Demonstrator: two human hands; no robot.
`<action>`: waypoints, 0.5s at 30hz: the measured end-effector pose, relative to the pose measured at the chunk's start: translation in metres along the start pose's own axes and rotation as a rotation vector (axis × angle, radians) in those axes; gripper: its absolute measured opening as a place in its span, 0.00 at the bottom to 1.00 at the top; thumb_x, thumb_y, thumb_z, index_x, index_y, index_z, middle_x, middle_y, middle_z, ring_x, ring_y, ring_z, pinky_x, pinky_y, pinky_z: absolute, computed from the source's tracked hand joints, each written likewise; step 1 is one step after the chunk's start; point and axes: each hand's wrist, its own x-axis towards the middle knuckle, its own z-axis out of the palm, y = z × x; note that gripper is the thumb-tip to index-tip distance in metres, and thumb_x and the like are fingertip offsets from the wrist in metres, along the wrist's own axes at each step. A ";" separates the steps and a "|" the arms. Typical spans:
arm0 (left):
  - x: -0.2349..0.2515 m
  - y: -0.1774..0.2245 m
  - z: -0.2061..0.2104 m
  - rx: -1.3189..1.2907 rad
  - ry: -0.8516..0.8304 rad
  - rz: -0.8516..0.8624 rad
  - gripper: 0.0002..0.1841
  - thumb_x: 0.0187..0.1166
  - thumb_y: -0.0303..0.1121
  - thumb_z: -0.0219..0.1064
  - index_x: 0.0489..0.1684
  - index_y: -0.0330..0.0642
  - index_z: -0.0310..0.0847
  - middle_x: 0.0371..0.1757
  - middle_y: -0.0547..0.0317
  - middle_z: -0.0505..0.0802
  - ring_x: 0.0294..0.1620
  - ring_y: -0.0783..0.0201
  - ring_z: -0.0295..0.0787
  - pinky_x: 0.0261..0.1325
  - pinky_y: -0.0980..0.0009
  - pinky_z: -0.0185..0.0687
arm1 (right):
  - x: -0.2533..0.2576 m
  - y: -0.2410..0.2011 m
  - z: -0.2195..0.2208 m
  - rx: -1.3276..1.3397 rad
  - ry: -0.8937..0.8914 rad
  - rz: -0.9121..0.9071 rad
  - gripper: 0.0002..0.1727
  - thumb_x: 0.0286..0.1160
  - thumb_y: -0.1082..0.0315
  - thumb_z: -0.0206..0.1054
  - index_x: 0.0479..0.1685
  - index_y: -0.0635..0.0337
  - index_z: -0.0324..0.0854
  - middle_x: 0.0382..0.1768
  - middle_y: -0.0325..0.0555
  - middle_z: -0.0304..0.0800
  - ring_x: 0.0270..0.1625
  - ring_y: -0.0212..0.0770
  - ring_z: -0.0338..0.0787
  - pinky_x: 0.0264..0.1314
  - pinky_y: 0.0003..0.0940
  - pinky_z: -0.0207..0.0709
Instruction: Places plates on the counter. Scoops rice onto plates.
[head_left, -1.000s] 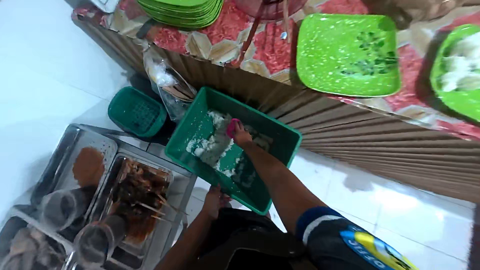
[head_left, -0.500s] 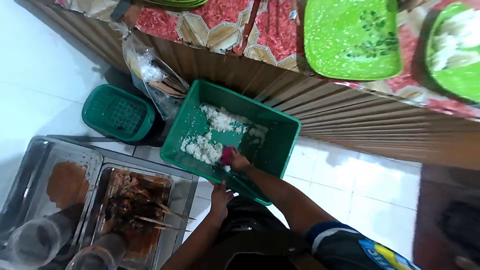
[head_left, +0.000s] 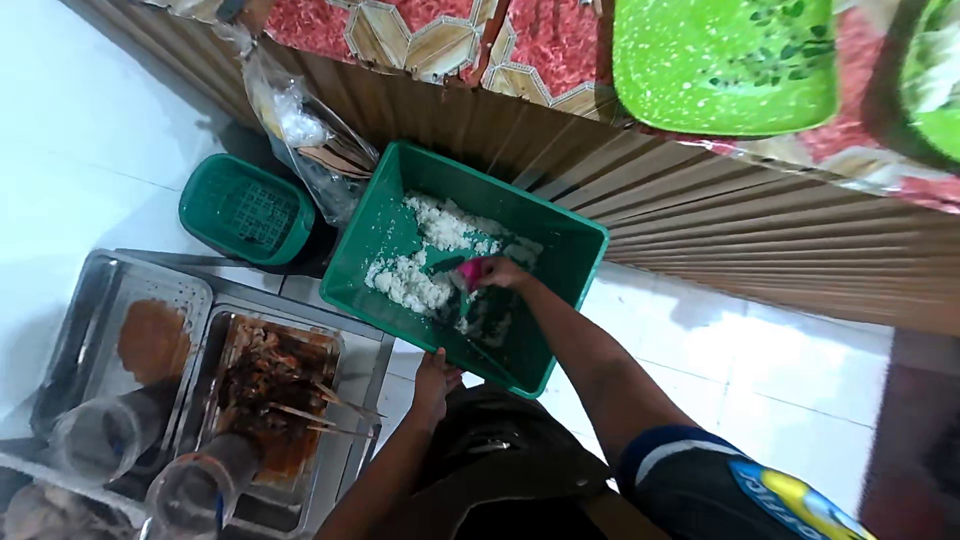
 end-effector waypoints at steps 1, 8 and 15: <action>0.000 -0.001 0.001 0.000 -0.002 0.001 0.22 0.97 0.41 0.46 0.80 0.36 0.61 0.52 0.40 0.89 0.42 0.55 0.92 0.47 0.62 0.89 | 0.006 0.004 -0.010 -0.029 0.040 -0.004 0.25 0.69 0.66 0.79 0.57 0.78 0.81 0.64 0.73 0.82 0.70 0.64 0.81 0.78 0.59 0.69; -0.001 -0.008 0.009 -0.062 -0.002 0.007 0.22 0.97 0.41 0.45 0.79 0.36 0.61 0.51 0.42 0.90 0.42 0.56 0.93 0.47 0.62 0.89 | 0.006 0.029 -0.017 -0.588 0.311 0.148 0.40 0.78 0.77 0.66 0.90 0.73 0.53 0.94 0.71 0.39 0.86 0.82 0.59 0.77 0.78 0.63; -0.006 -0.007 0.025 -0.136 0.072 0.010 0.20 0.96 0.40 0.47 0.77 0.36 0.63 0.48 0.42 0.88 0.37 0.57 0.90 0.42 0.64 0.88 | -0.038 0.016 0.052 -0.366 0.032 0.385 0.37 0.81 0.58 0.68 0.84 0.73 0.65 0.90 0.76 0.46 0.87 0.76 0.61 0.82 0.68 0.66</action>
